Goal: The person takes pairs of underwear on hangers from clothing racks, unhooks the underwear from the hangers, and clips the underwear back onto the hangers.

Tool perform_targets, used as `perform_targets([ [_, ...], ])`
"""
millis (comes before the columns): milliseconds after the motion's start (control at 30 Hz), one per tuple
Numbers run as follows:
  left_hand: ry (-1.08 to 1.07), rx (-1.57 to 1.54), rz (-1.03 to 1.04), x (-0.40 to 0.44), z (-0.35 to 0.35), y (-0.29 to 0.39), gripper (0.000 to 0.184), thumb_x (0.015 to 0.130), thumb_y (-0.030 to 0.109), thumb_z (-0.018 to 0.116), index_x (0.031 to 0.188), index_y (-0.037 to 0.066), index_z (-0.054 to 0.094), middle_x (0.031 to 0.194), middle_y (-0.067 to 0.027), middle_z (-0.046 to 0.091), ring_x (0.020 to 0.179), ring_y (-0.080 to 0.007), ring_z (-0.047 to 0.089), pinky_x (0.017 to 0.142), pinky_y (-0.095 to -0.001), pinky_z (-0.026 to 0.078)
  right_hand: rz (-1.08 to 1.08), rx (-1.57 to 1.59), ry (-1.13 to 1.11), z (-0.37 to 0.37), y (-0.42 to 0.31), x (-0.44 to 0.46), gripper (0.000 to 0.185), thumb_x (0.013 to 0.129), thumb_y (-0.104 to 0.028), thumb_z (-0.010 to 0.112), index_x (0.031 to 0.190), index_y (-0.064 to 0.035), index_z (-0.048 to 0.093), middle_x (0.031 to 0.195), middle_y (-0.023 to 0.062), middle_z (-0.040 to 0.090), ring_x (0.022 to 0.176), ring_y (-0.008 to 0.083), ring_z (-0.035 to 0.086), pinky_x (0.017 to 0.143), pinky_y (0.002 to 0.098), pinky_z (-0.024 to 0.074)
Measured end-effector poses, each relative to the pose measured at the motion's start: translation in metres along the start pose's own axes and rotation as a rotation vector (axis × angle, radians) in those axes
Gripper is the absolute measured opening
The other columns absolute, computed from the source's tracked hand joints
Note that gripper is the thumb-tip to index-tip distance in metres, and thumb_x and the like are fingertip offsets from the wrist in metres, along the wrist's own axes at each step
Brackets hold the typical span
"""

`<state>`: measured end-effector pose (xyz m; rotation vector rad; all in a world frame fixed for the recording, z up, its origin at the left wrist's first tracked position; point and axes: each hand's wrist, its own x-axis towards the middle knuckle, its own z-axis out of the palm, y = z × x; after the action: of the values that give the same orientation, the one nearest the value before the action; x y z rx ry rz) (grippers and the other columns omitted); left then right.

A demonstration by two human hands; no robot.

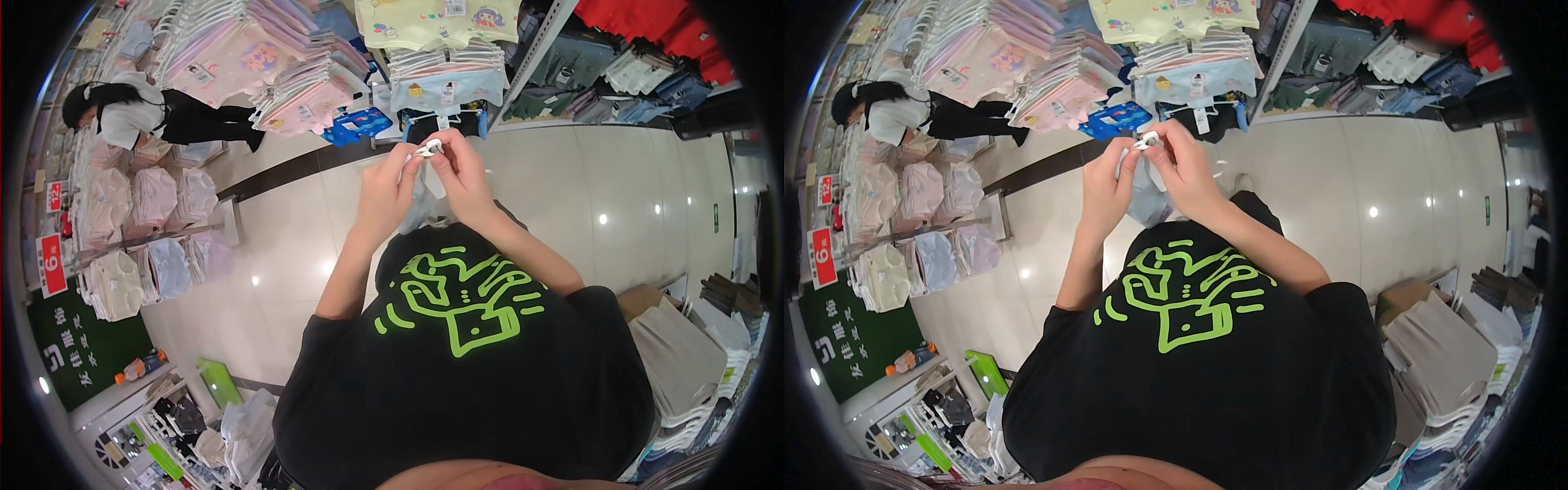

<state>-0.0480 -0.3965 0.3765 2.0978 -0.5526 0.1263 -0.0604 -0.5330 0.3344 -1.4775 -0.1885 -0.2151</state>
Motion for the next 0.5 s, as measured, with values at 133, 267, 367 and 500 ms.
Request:
perform_targets([
  [133, 0.021, -0.068, 0.095, -0.011, -0.005, -0.012, 0.019, 0.085, 0.014, 0.055, 0.098, 0.002, 0.048, 0.075, -0.0156, 0.060, 0.067, -0.0320, 0.060, 0.056, -0.0335, 0.045, -0.102, -0.201, -0.017, -0.004, -0.010, -0.005, 0.019, 0.087, -0.019, 0.054, 0.092, -0.0012, 0.049, 0.075, 0.0047, 0.045, 0.062, 0.0128, 0.041, 0.055, 0.0242, 0.0351],
  [267, -0.030, -0.035, 0.031, -0.019, -0.026, -0.016, 0.016, 0.084, 0.010, 0.057, 0.095, 0.002, 0.049, 0.076, -0.0130, 0.061, 0.059, -0.0218, 0.059, 0.055, -0.0271, 0.044, -0.111, -0.197, 0.027, -0.009, -0.017, -0.011, 0.021, 0.084, -0.019, 0.057, 0.094, -0.0019, 0.049, 0.074, 0.0058, 0.044, 0.060, 0.0135, 0.041, 0.055, 0.0247, 0.0358],
  [367, 0.005, 0.003, 0.147, -0.017, -0.038, -0.015, 0.012, 0.079, 0.009, 0.061, 0.083, 0.001, 0.053, 0.073, -0.0107, 0.059, 0.059, -0.0190, 0.055, 0.055, -0.0258, 0.042, -0.130, -0.252, -0.016, -0.001, -0.032, -0.015, 0.019, 0.087, -0.018, 0.052, 0.094, -0.0012, 0.048, 0.078, 0.0051, 0.043, 0.064, 0.0141, 0.041, 0.058, 0.0246, 0.0352],
  [500, 0.081, -0.011, 0.244, -0.019, -0.050, -0.015, 0.010, 0.074, 0.004, 0.064, 0.076, 0.000, 0.056, 0.072, -0.0082, 0.056, 0.060, -0.0197, 0.054, 0.052, -0.0265, 0.043, -0.202, -0.259, -0.127, 0.017, -0.033, -0.019, 0.017, 0.087, -0.017, 0.050, 0.090, 0.0003, 0.050, 0.078, 0.0056, 0.044, 0.065, 0.0146, 0.042, 0.059, 0.0248, 0.0339],
])
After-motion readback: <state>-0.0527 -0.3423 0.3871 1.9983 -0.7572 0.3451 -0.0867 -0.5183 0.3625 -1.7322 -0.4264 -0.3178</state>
